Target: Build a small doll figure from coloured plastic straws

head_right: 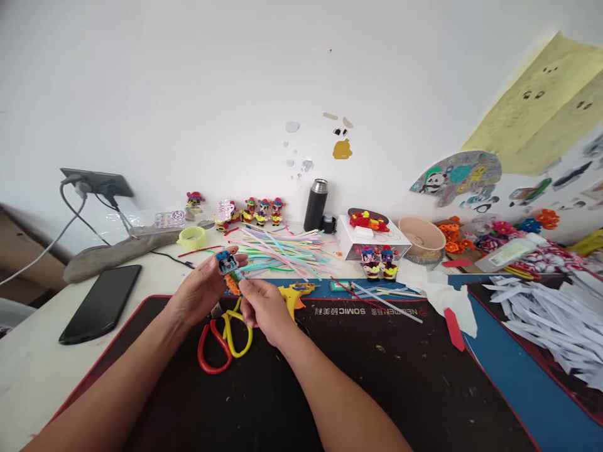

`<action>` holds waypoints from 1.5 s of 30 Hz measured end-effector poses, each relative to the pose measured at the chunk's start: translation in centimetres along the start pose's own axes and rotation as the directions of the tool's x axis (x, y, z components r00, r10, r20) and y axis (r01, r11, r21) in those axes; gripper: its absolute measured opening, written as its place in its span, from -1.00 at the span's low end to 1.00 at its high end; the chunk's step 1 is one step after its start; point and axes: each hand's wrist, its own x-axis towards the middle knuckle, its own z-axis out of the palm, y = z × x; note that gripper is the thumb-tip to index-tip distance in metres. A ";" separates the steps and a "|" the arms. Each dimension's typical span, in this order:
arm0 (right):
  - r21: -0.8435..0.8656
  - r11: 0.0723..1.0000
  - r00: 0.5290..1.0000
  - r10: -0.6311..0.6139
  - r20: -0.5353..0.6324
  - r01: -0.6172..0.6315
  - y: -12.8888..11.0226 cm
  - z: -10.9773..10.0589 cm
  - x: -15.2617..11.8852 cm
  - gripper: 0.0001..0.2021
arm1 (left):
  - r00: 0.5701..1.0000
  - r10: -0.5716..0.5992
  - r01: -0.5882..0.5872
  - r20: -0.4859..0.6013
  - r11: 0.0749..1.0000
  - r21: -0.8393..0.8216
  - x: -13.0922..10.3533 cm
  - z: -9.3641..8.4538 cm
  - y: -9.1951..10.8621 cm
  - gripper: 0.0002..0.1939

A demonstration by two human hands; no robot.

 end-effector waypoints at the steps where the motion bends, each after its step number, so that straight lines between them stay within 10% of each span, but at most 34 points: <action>1: -0.006 1.000 1.000 -0.001 -0.001 0.001 0.0 0.0 -0.1 -0.49 | 1.000 -0.003 0.003 -0.002 1.000 0.006 0.0 0.0 0.1 -0.43; 45: -0.095 0.993 0.987 -0.081 -0.141 0.068 0.4 -0.5 0.2 -0.51 | 0.992 0.086 -0.065 -0.095 0.976 0.209 -0.3 1.2 0.4 -0.57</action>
